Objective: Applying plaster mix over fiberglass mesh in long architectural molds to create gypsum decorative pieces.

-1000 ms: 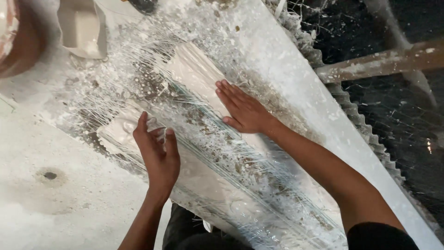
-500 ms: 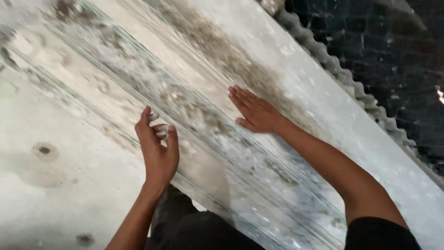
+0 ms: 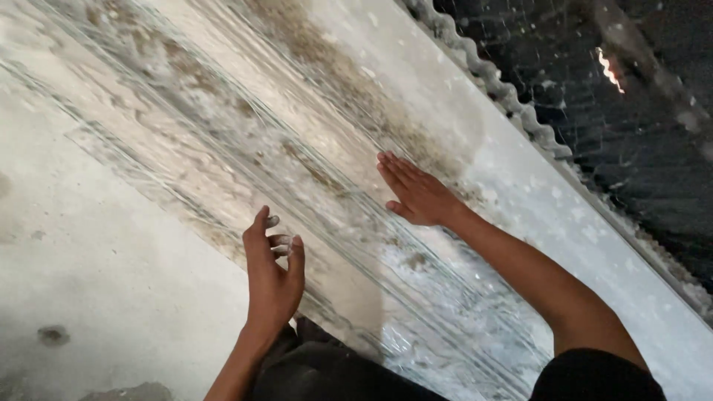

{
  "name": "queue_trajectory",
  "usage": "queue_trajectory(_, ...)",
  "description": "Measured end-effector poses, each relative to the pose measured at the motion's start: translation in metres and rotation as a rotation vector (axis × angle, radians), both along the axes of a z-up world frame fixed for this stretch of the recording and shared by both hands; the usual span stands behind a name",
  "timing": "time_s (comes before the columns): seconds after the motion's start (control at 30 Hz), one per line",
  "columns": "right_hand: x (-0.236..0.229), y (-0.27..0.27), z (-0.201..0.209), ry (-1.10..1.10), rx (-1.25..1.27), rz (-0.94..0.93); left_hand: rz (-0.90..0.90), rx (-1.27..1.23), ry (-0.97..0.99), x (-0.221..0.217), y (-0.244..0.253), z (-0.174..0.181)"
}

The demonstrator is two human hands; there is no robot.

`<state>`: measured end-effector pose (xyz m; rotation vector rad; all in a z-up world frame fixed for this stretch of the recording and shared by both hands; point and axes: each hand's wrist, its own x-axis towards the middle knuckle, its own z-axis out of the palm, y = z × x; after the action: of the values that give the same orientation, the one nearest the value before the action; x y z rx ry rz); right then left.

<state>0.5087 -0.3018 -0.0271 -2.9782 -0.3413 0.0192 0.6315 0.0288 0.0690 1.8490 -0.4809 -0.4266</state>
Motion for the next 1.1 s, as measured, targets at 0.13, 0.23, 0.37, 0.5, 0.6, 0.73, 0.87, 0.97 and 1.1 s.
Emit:
queue_trajectory(0.13, -0.094, -0.002, -0.002, -0.005, 0.001, -0.006, -0.026, -0.022, -0.038, -0.085, 0.008, 0.001)
queue_trajectory(0.23, -0.175, 0.006, 0.004, 0.100, 0.028, -0.075, -0.072, -0.031, 0.013, -0.162, 0.021, 0.002)
queue_trajectory(0.37, -0.281, 0.000, 0.007, 0.102, 0.046, -0.104, -0.064, -0.050, -0.003, -0.270, 0.034, -0.010)
queue_trajectory(0.5, -0.394, -0.005, 0.001, 0.117, 0.028, -0.156, -0.116, 0.043, 0.118, -0.373, 0.040, -0.006)
queue_trajectory(0.6, -0.471, -0.015, -0.010, 0.146, 0.013, -0.175, -0.177, 0.028, 0.098, -0.443, 0.030, -0.013)
queue_trajectory(0.73, -0.571, -0.021, -0.015, 0.110, 0.022, -0.199, -0.235, 0.056, 0.025, -0.526, 0.011, -0.022)
queue_trajectory(0.87, -0.676, -0.021, -0.016, 0.073, 0.012, -0.164, -0.269, 0.025, -0.034, -0.624, -0.003, -0.023)
queue_trajectory(0.97, -0.751, -0.035, -0.021, 0.087, 0.008, -0.141, -0.250, 0.021, -0.066, -0.710, -0.020, -0.022)
queue_trajectory(1.1, -0.875, -0.039, -0.019, 0.000, 0.114, -0.112, -0.203, 0.021, -0.039, -0.851, -0.039, -0.028)
